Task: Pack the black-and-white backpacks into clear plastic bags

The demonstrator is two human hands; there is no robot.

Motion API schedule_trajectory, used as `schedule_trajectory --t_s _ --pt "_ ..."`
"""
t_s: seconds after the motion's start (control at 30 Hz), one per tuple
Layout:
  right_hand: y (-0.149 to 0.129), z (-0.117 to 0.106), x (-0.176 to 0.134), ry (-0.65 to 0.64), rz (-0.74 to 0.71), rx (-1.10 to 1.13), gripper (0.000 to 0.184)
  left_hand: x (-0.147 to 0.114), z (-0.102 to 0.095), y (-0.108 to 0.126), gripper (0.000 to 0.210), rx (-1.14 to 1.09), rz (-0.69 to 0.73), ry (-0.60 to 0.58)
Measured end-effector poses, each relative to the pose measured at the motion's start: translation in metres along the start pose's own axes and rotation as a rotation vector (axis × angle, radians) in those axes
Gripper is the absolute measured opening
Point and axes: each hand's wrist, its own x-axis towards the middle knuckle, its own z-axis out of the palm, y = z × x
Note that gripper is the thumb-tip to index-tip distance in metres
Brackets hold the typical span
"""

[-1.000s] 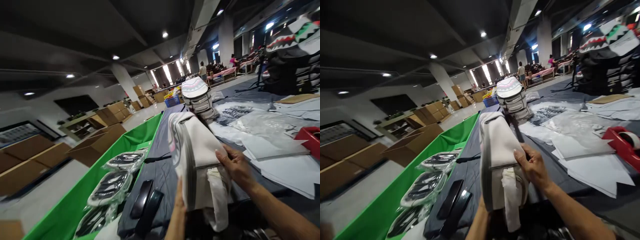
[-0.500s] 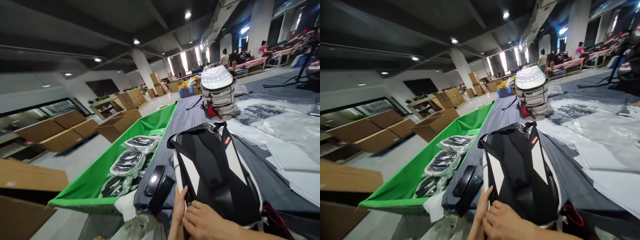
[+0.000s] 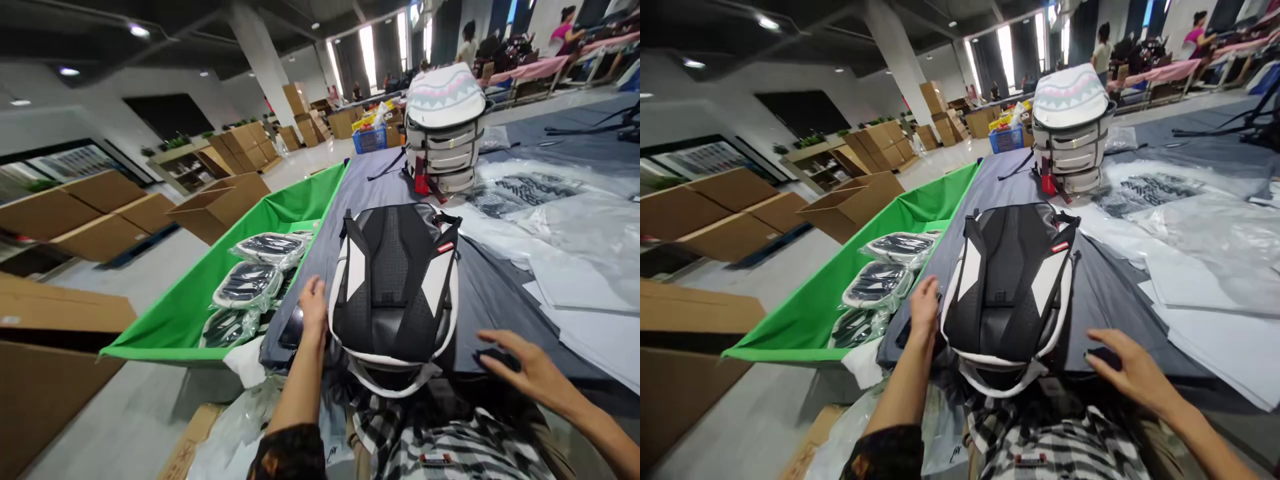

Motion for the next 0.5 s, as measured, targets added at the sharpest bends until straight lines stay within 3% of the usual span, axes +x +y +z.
schedule_trajectory --t_s 0.03,0.1,0.17,0.23,0.27,0.33,0.43,0.5 --pt "0.001 0.008 -0.009 -0.102 -0.021 0.033 0.048 -0.017 -0.002 0.005 0.034 0.051 0.144 0.048" --pt "-0.007 0.03 -0.02 -0.193 -0.039 0.077 0.065 -0.063 -0.003 0.005 0.042 0.29 0.685 0.003" --pt "-0.022 0.059 -0.019 -0.171 0.003 0.085 0.074 -0.102 -0.001 -0.008 0.05 0.547 1.1 -0.269" --pt "-0.04 0.087 -0.011 -0.151 0.089 0.066 0.049 -0.116 0.003 -0.023 0.062 0.771 1.349 -0.444" --pt "-0.047 0.098 -0.005 -0.149 0.123 0.057 0.033 -0.112 0.005 -0.029 0.069 0.845 1.415 -0.475" --pt "-0.055 0.111 0.004 -0.156 0.126 0.045 0.018 -0.088 0.009 -0.033 0.077 0.906 1.457 -0.482" --pt "-0.055 0.099 0.004 -0.189 0.018 0.098 0.027 -0.055 0.006 -0.027 0.073 0.897 1.477 -0.608" --pt "-0.049 0.075 -0.008 -0.182 -0.049 0.17 0.037 -0.059 -0.004 -0.024 0.064 0.844 1.42 -0.583"
